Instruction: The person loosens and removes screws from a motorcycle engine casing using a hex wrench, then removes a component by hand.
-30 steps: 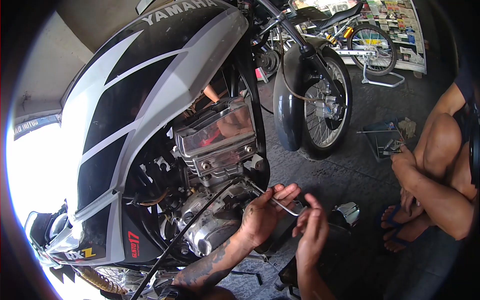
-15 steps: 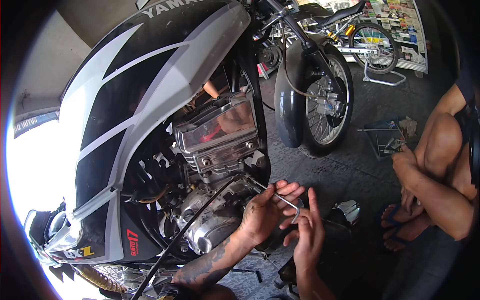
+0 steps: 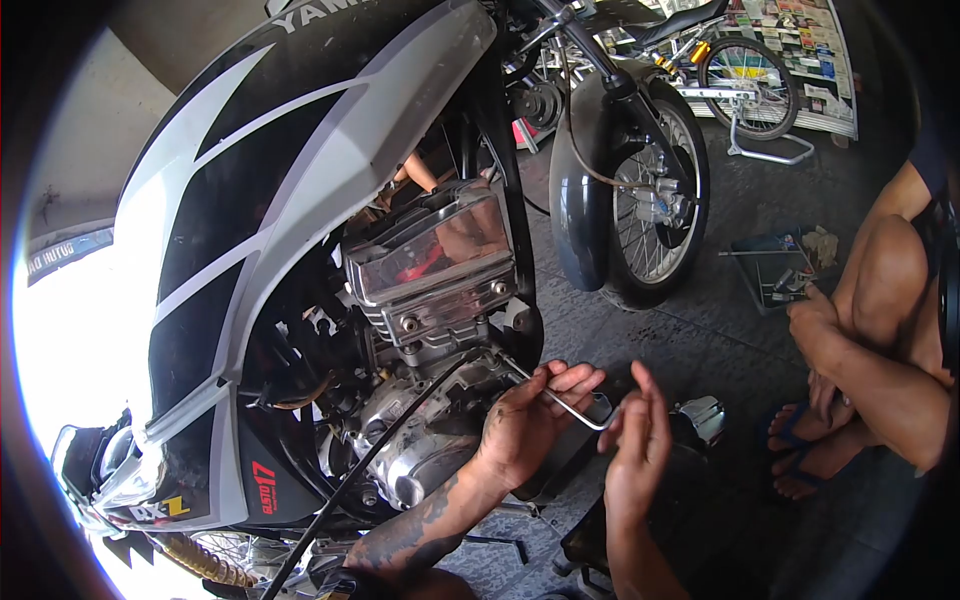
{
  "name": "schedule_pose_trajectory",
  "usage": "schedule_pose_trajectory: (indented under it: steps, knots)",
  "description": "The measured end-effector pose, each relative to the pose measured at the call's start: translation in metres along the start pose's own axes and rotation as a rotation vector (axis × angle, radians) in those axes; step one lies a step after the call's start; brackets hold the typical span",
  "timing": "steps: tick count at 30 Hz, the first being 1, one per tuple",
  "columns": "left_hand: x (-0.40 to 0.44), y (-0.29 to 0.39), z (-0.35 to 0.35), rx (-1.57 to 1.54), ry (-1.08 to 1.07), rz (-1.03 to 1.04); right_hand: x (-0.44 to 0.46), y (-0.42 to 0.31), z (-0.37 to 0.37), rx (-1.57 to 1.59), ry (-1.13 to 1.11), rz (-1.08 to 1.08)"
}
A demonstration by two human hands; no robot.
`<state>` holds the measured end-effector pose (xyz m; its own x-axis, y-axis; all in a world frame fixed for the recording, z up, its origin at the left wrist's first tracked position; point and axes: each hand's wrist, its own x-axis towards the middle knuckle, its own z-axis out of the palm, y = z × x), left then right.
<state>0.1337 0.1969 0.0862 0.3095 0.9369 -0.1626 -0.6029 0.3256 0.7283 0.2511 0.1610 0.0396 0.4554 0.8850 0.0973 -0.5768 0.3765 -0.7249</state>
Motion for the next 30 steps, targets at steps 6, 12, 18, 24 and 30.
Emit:
schedule_pose_trajectory:
  steps: [6, 12, 18, 24, 30]
  knots:
    - [-0.002, 0.000, 0.006, -0.054, -0.059, -0.023, -0.019, -0.009, 0.012, -0.063, -0.284, 0.150]
    - [-0.002, 0.002, 0.000, 0.026, -0.021, -0.021, -0.010, -0.003, -0.001, -0.419, -0.468, -0.350]
    - [-0.003, 0.004, 0.000, 0.039, -0.017, -0.002, -0.028, -0.011, 0.021, 0.056, -0.215, -0.094]
    - [-0.006, 0.008, 0.004, 0.035, -0.012, 0.013, -0.009, 0.003, 0.004, -0.046, -0.301, -0.034]
    - [-0.002, 0.005, -0.007, -0.007, -0.117, 0.014, -0.008, -0.007, 0.020, 0.356, -0.198, 0.181]
